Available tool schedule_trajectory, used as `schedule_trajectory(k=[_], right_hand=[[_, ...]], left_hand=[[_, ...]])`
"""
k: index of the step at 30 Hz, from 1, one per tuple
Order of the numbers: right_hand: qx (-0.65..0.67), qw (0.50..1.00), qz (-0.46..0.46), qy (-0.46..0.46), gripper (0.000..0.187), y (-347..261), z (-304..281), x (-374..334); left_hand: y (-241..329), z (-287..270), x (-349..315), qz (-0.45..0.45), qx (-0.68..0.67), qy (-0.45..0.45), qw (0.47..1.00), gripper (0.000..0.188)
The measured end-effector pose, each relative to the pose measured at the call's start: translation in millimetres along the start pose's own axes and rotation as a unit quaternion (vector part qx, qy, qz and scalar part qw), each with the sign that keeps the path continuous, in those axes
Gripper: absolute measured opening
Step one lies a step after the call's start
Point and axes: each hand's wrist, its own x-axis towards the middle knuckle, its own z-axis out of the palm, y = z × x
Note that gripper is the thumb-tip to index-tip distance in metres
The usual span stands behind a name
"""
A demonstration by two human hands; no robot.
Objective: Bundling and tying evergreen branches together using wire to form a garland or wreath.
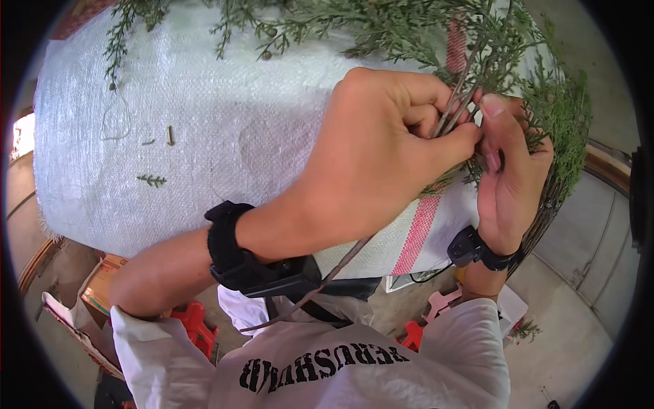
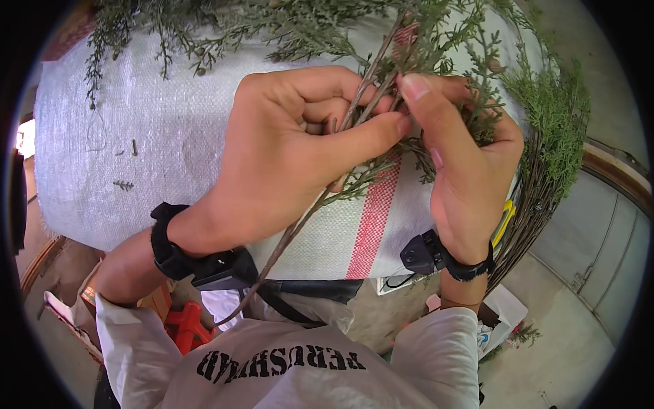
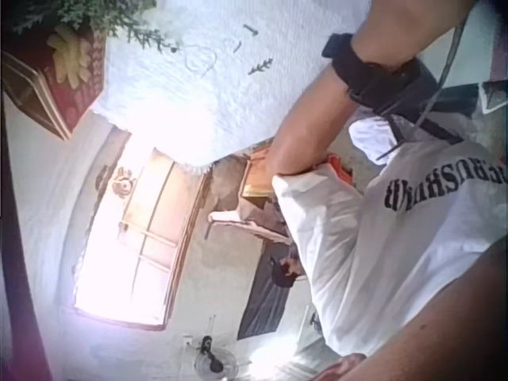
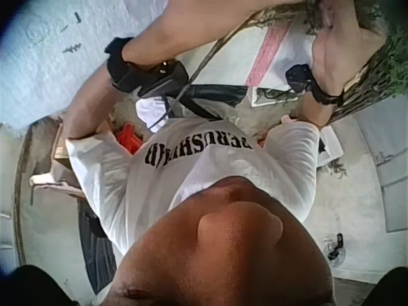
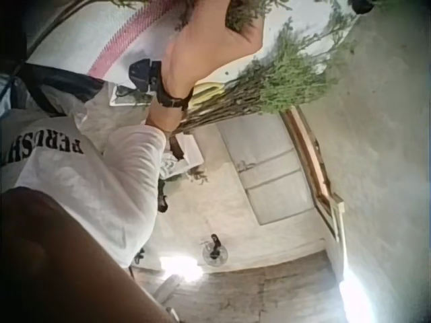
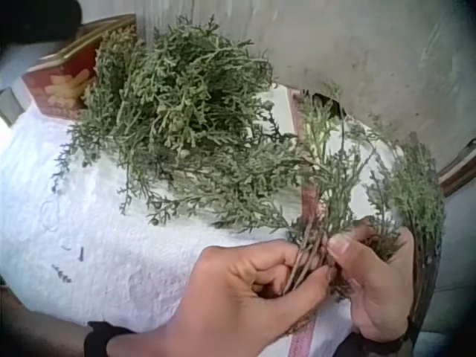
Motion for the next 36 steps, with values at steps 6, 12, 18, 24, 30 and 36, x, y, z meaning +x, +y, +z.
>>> schedule_trajectory(k=[6,12,18,24,30,36], right_hand=[[-0.058,0.997,0.01,-0.056,0.017,-15.4,-4.7,6.2],[-0.214,0.961,-0.154,-0.081,0.017,-30.1,-33.9,26.2],[-0.374,0.847,-0.336,-0.173,0.031,-97.5,-25.2,40.9],[-0.488,0.69,-0.42,-0.329,0.036,-110.7,-18.5,46.5],[-0.453,0.668,-0.495,-0.321,0.023,-120.7,-15.9,47.8],[-0.186,0.951,-0.203,-0.14,0.024,-181.9,-21.6,15.8]], left_hand=[[-0.1,-1.0,0.3,0.017,0.016,-0.04,0.999,0.011],[7.3,1.4,-1.4,-0.023,0.024,-0.07,0.997,0.014],[12.9,1.8,-3.9,-0.064,-0.001,-0.089,0.994,0.011],[12.1,-5.1,0.6,-0.074,0.009,-0.11,0.991,0.012],[12.8,-3.6,2.0,-0.064,-0.023,-0.143,0.987,0.013],[15.8,-5.1,-2.3,-0.056,0.008,-0.145,0.988,0.012]])
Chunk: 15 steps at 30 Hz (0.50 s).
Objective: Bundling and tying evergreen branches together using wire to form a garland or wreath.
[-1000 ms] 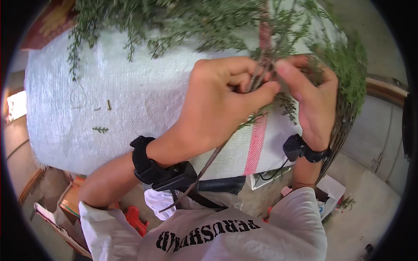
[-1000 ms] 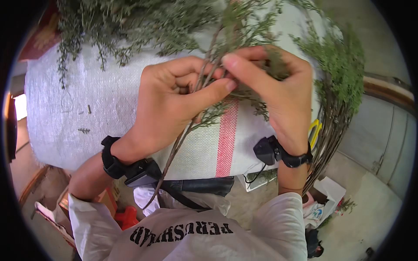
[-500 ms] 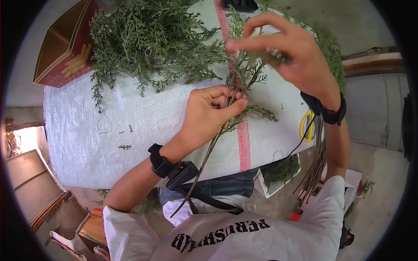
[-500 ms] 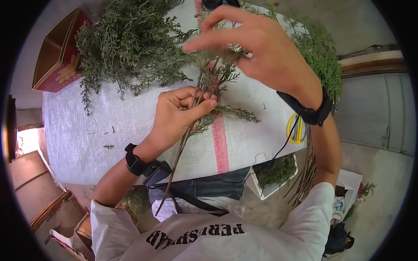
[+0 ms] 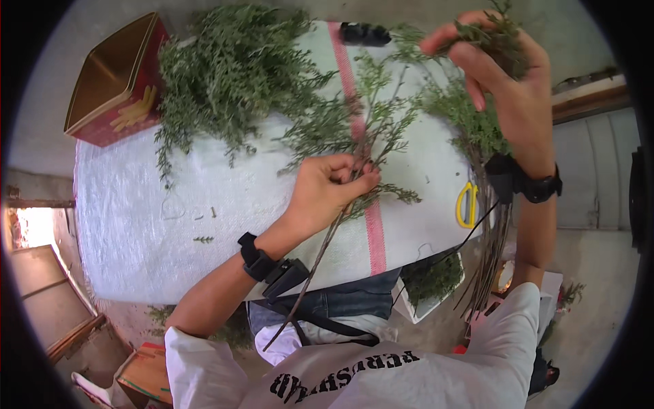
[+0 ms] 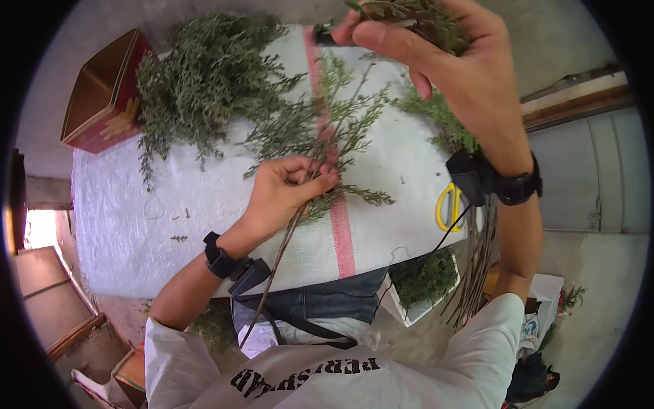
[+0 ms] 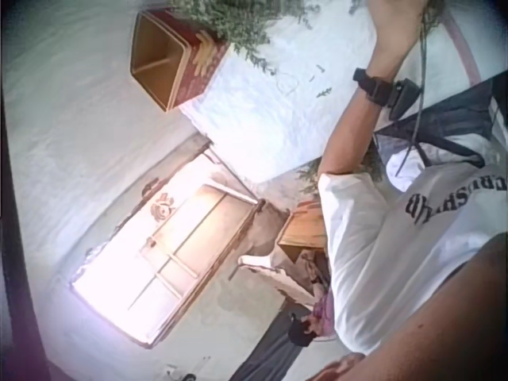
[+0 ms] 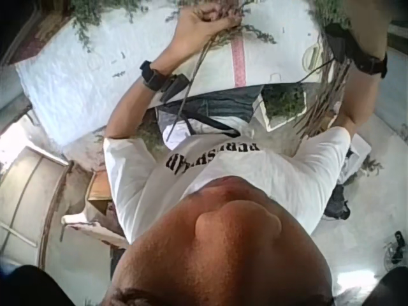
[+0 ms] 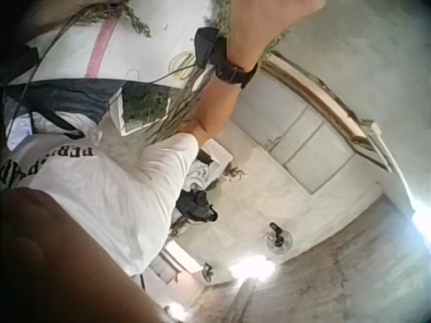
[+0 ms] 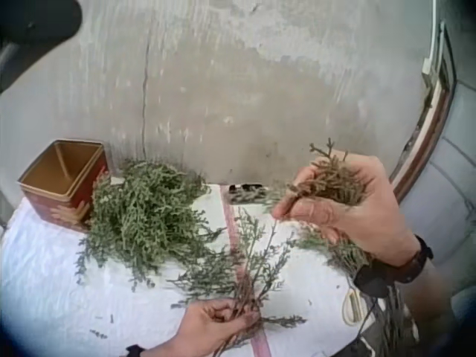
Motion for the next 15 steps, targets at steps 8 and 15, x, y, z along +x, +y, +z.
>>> schedule_trajectory(k=[8,15], right_hand=[[0.064,0.997,-0.023,-0.037,0.02,48.5,-4.6,-35.1],[0.219,0.969,0.051,-0.108,0.028,60.9,-1.9,-67.4]], left_hand=[[-1.5,4.7,-8.0,-0.041,-0.014,-0.073,0.996,0.01],[5.1,8.7,-10.0,-0.094,0.008,-0.155,0.983,0.011]])
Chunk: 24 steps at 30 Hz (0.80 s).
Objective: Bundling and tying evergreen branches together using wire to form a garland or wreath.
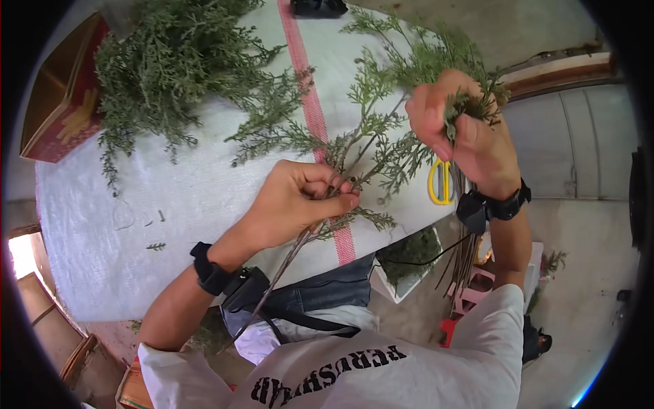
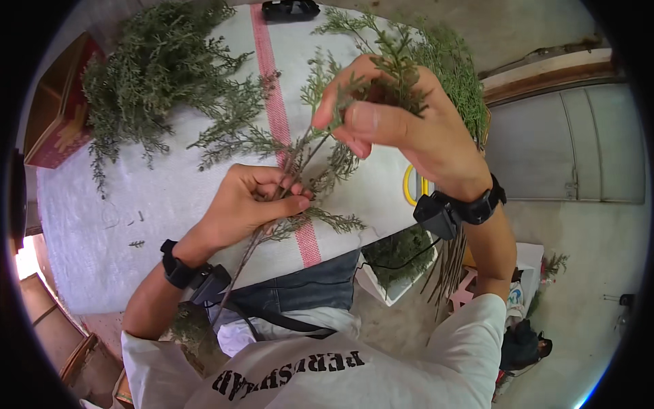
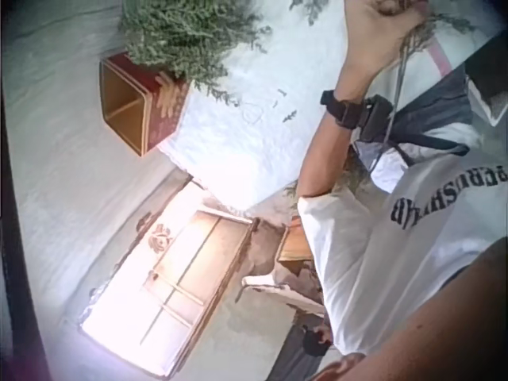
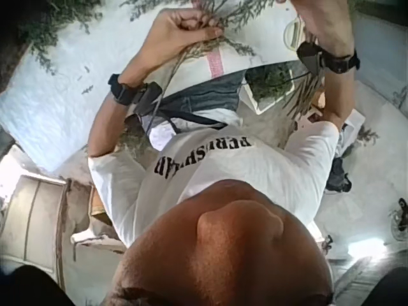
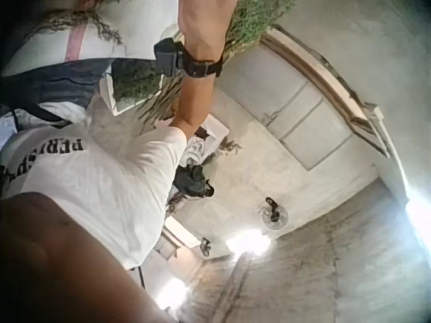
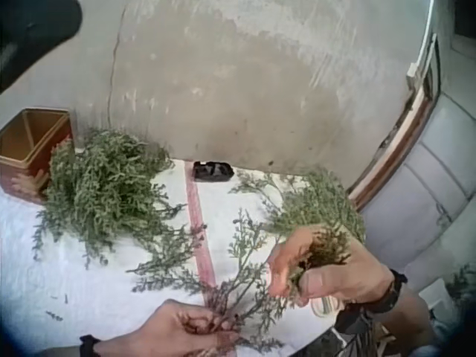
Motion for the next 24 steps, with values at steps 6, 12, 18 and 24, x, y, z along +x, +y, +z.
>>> schedule_trajectory(k=[6,12,18,24], right_hand=[[0.011,0.993,0.071,0.095,0.022,9.8,2.6,-20.5],[0.076,0.97,0.147,0.177,0.021,13.2,9.2,-30.0],[-0.114,0.981,0.081,0.133,0.016,18.0,8.0,-23.5],[-0.478,0.874,-0.066,-0.051,0.015,23.9,10.3,-21.0]], left_hand=[[-10.7,3.0,3.2,0.01,-0.019,0.013,1.0,0.015],[-8.3,4.2,-0.7,0.006,-0.019,0.013,1.0,0.015],[-9.6,3.6,-1.1,-0.001,-0.017,-0.02,1.0,0.015],[-1.9,1.5,-1.3,-0.012,-0.031,-0.071,0.997,0.015]])
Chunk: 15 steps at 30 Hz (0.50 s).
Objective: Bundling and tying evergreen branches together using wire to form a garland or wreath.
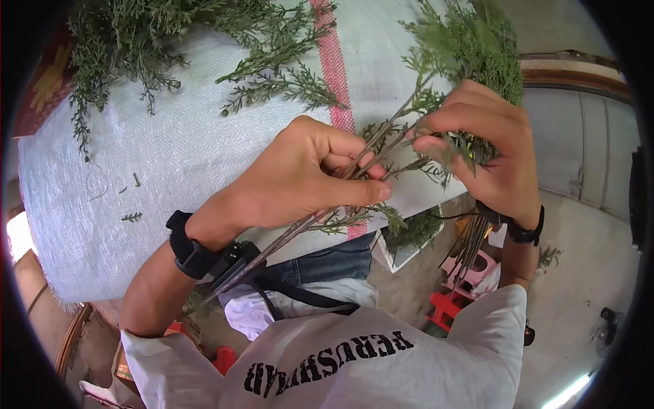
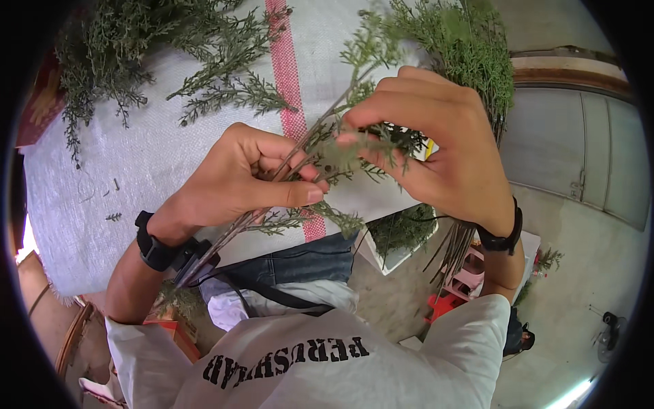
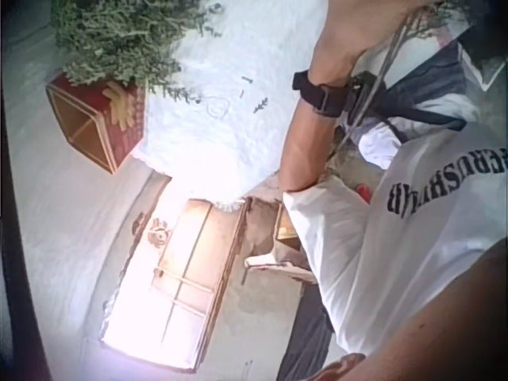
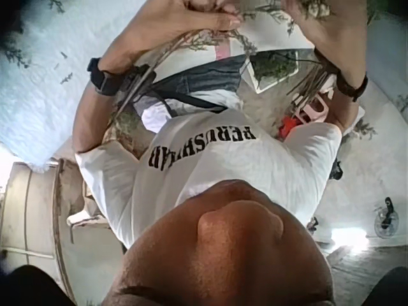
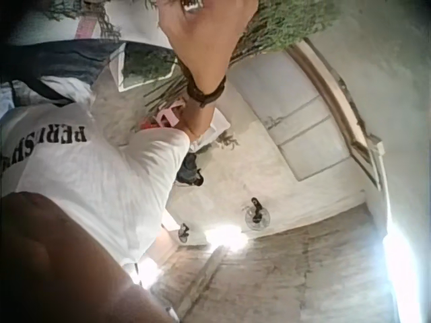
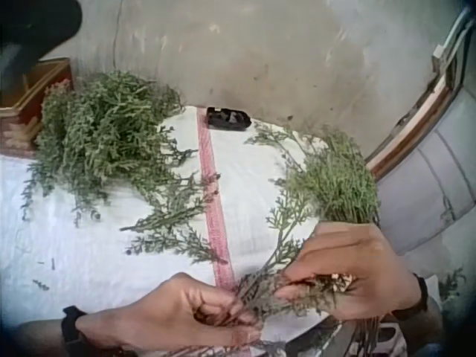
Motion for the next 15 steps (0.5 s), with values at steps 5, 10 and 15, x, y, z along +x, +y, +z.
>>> schedule_trajectory(k=[5,10,15], right_hand=[[0.079,0.995,0.009,-0.062,0.021,10.2,8.2,-3.5],[0.158,0.983,0.071,-0.055,0.018,13.0,19.8,-8.9],[0.211,0.968,0.128,-0.045,0.012,7.3,24.1,-10.5]], left_hand=[[4.3,-3.8,-1.7,-0.023,0.01,-0.012,1.0,0.017],[6.2,-5.0,-0.6,-0.03,0.001,0.007,1.0,0.017],[8.7,-3.2,-1.1,-0.043,0.003,0.002,0.999,0.016]])
